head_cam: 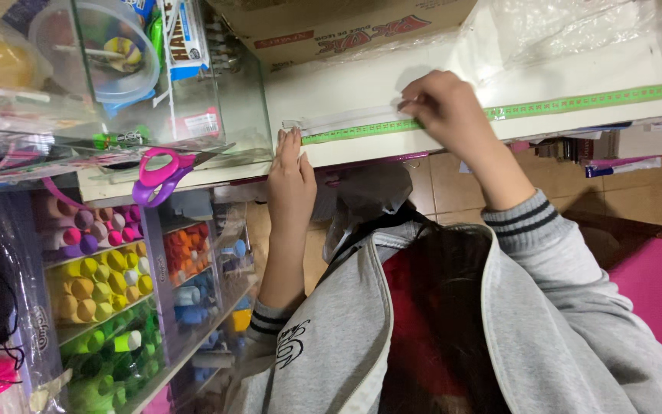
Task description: The person takes several zippers one at a time from a box and measures their length against a ruler on a counter.
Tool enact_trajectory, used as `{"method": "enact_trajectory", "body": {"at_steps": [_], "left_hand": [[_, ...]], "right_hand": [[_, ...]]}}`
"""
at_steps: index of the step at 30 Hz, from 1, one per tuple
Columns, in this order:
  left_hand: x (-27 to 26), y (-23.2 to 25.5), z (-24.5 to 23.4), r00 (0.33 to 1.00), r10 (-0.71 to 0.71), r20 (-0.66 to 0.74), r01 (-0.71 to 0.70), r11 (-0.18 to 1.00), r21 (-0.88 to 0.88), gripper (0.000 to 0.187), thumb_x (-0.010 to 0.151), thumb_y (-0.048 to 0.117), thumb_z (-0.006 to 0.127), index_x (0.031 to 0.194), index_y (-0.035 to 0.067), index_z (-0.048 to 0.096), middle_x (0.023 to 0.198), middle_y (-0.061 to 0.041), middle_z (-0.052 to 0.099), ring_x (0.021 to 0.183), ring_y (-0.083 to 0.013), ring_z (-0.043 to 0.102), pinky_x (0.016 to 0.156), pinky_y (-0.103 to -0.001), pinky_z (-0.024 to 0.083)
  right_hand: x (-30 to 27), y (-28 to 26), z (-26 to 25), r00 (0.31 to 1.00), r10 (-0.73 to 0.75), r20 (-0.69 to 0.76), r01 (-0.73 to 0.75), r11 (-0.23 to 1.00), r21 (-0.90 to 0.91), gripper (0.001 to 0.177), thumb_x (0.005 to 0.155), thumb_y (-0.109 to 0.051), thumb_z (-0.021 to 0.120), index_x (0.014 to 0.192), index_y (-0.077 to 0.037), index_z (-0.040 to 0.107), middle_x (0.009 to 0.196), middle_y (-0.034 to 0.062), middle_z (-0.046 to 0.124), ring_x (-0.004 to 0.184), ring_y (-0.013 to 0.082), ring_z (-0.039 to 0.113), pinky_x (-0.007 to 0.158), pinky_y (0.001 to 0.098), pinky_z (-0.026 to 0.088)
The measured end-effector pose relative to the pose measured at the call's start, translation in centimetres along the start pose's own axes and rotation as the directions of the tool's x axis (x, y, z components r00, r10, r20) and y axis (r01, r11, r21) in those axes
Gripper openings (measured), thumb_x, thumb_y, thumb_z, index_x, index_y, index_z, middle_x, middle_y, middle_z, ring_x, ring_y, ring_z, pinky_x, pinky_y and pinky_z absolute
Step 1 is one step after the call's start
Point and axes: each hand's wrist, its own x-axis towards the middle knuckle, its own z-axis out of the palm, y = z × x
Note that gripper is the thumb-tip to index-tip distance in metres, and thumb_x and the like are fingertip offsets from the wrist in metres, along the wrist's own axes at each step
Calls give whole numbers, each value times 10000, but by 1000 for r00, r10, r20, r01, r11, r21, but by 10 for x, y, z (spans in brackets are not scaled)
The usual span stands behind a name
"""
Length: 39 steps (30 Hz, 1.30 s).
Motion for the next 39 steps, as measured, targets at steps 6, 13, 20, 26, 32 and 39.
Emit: {"method": "enact_trajectory", "body": {"at_steps": [6, 13, 20, 26, 32, 39], "left_hand": [[22, 22, 4, 977, 174, -123, -136, 954, 268, 327, 913, 44, 650, 1207, -75, 573, 1147, -254, 665, 1235, -347, 547, 1092, -446, 381], [46, 63, 62, 910, 376, -176, -390, 919, -52, 346, 729, -2, 773, 1057, -19, 666, 941, -228, 697, 967, -406, 667, 947, -502, 474], [23, 147, 133, 903, 325, 281, -136, 837, -531, 92, 842, 155, 696, 923, 115, 708, 873, -92, 723, 936, -244, 708, 855, -387, 530], [-10, 234, 161, 629, 471, 618, -9, 800, -600, 373, 877, 197, 693, 1221, 59, 648, 1091, -160, 724, 1072, -305, 676, 957, -430, 501], [-3, 296, 179, 507, 410, 758, -47, 891, -451, 474, 891, 290, 609, 1351, 187, 562, 1241, 29, 705, 423, -23, 208, 413, -167, 249], [14, 354, 284, 601, 559, 571, -75, 751, -656, 185, 884, 142, 634, 1034, 79, 722, 1028, -2, 752, 1000, -105, 699, 912, -229, 520]], "right_hand": [[10, 16, 28, 991, -133, -6, 130, 981, -141, 209, 787, -2, 789, 964, -16, 677, 836, 125, 591, 842, 362, 630, 773, 452, 524], [-21, 13, 25, 974, -89, -207, 133, 968, 213, 143, 862, -116, 726, 946, -52, 630, 880, 137, 582, 900, 381, 625, 849, 464, 485], [-131, 47, -43, 790, 246, -561, -111, 958, 264, 150, 787, -151, 798, 890, -107, 698, 893, 89, 682, 928, 288, 665, 880, 408, 489], [-217, 66, -77, 433, 473, -767, -226, 881, 416, 128, 728, -61, 832, 782, -95, 721, 783, 59, 694, 764, 190, 679, 787, 322, 536], [-280, 145, -158, 80, 567, -820, -142, 821, 553, 98, 804, -40, 770, 847, -12, 686, 831, 78, 605, 663, 118, 571, 524, 232, 579], [-242, 220, -293, 114, 498, -860, -99, 867, 489, 117, 801, -47, 780, 855, -34, 677, 925, 60, 585, 530, 154, 608, 527, 199, 498]]}}
